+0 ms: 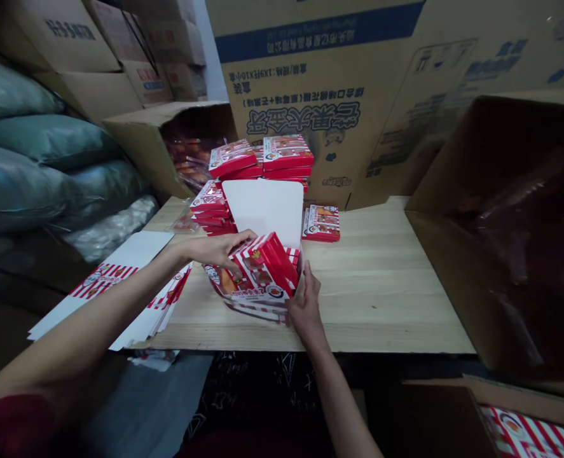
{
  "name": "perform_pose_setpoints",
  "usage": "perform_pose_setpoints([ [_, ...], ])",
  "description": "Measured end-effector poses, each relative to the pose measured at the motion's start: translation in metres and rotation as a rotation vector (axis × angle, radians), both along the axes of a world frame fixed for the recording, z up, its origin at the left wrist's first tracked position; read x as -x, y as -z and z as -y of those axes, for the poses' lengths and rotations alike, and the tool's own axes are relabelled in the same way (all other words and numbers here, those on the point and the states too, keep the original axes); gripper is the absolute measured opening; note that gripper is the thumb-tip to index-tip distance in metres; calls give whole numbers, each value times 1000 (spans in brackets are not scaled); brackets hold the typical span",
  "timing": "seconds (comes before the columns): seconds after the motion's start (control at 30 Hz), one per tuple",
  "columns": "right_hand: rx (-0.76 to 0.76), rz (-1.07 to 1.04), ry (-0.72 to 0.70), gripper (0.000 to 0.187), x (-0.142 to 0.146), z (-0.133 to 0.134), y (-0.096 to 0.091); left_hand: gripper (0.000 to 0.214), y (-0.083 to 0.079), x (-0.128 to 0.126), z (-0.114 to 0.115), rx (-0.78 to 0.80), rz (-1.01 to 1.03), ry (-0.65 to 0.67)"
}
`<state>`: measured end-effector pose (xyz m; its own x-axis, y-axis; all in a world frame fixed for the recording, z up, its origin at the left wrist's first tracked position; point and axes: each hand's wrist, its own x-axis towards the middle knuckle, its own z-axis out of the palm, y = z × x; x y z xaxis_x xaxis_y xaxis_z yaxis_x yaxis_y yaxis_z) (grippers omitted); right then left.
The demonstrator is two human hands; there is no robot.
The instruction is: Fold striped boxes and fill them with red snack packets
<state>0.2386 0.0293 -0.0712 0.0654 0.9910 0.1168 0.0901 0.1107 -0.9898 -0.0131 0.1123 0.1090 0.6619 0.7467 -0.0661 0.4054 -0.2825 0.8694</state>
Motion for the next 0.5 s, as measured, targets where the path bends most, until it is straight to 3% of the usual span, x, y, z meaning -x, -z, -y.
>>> perform_pose_setpoints([
  [0.13, -37, 30, -20, 104, 2, -1, -5, 57, 1, 4, 6, -270, -249, 101],
  [0.27, -80, 34, -5, 98, 5, -3, 0, 55, 5, 6, 10, -373, -426, 179],
  [0.5, -127, 56, 13, 93, 17, -7, 7, 81, 27, -10, 20, -565, -684, 181],
])
